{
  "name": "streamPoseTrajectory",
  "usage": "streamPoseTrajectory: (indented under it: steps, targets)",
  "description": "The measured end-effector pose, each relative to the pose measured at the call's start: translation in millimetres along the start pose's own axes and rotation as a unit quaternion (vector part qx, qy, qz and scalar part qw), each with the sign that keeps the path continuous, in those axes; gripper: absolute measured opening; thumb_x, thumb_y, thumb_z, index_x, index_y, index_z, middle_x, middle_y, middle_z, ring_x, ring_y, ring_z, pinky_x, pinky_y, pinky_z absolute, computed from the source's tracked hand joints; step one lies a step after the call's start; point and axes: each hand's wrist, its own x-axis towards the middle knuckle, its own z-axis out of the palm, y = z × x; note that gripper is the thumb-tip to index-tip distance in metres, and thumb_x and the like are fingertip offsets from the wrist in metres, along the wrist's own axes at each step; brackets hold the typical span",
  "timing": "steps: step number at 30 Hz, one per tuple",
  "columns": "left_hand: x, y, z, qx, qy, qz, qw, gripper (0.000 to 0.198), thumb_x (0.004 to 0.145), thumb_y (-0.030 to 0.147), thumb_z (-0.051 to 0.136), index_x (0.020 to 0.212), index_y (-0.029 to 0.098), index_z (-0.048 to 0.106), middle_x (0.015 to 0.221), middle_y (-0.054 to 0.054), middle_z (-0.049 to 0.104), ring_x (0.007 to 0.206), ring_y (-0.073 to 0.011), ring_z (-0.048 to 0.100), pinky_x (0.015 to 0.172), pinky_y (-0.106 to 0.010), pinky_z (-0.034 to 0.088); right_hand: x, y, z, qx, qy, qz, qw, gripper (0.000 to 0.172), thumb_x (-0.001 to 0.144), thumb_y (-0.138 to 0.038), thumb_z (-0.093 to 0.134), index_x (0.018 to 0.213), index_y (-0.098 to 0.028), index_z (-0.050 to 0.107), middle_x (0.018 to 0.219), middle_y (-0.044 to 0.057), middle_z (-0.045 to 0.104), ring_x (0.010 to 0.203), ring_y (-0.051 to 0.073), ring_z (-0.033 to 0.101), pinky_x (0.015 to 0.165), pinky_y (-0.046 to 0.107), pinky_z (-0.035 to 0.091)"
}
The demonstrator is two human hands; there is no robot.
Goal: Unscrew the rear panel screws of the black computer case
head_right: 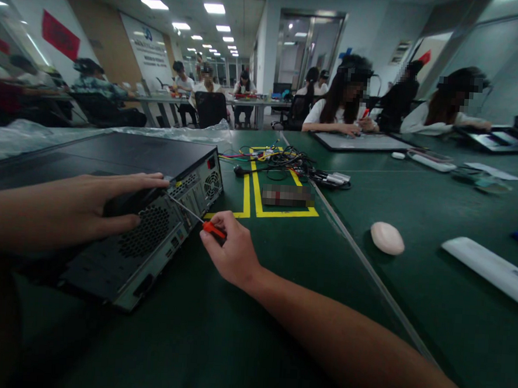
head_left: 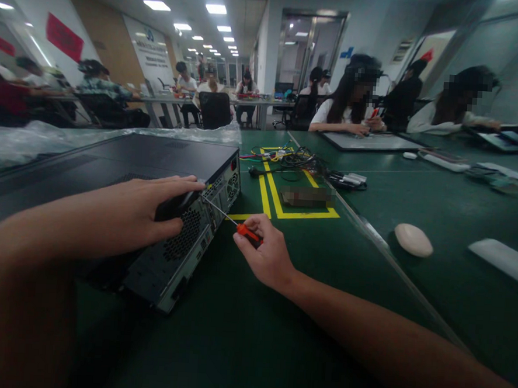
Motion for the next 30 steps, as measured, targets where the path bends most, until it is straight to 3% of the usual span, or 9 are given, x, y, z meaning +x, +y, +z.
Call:
streamPoseTrajectory:
  steps: [3,9,24,30]
  targets:
    - [0.5,-2.8,0.5,0.023,-0.043,0.016,0.999,0.077,0.087,0.056,0.062,0.16,0.038,0.047,0.148,-0.001,0.067,0.122,-0.0348,0.07,0.104,-0.045,0.058,-0.1,0.6,0.1,0.003,-0.001,0.001,1.0,0.016,0.093,-0.034,0.066,0.1,-0.026,0.054,0.088,-0.001,0.065,0.079,0.018,0.065,0.076,0.035,0.051]
    - [1.0,-5.7,0.7,0.035,-0.048,0.016,0.998,0.078,0.089,0.058,0.059,0.162,0.038,0.042,0.149,0.0,0.066,0.123,-0.0356,0.07,0.105,-0.046,0.057,0.0,0.5,0.1,0.002,0.001,0.002,1.0,0.015,0.093,-0.033,0.066,0.1,-0.026,0.055,0.088,0.0,0.065,0.08,0.019,0.065,0.077,0.035,0.05]
    - [1.1,-2.0,0.2,0.017,-0.046,0.008,0.999,0.08,0.086,0.057,0.062,0.161,0.037,0.046,0.144,-0.001,0.07,0.12,-0.0363,0.071,0.102,-0.045,0.059,-0.1,-0.7,-0.6,-0.004,0.002,0.0,1.0,0.015,0.093,-0.034,0.068,0.099,-0.024,0.057,0.085,-0.001,0.063,0.076,0.017,0.062,0.074,0.034,0.048]
    - [0.0,0.7,-1.0,0.024,-0.05,0.002,0.998,0.078,0.088,0.056,0.06,0.162,0.036,0.044,0.148,0.0,0.067,0.123,-0.0358,0.07,0.108,-0.047,0.056,0.5,-1.5,-1.0,-0.011,0.019,-0.011,1.0,0.015,0.094,-0.036,0.068,0.099,-0.023,0.061,0.087,0.001,0.066,0.076,0.018,0.062,0.075,0.034,0.049]
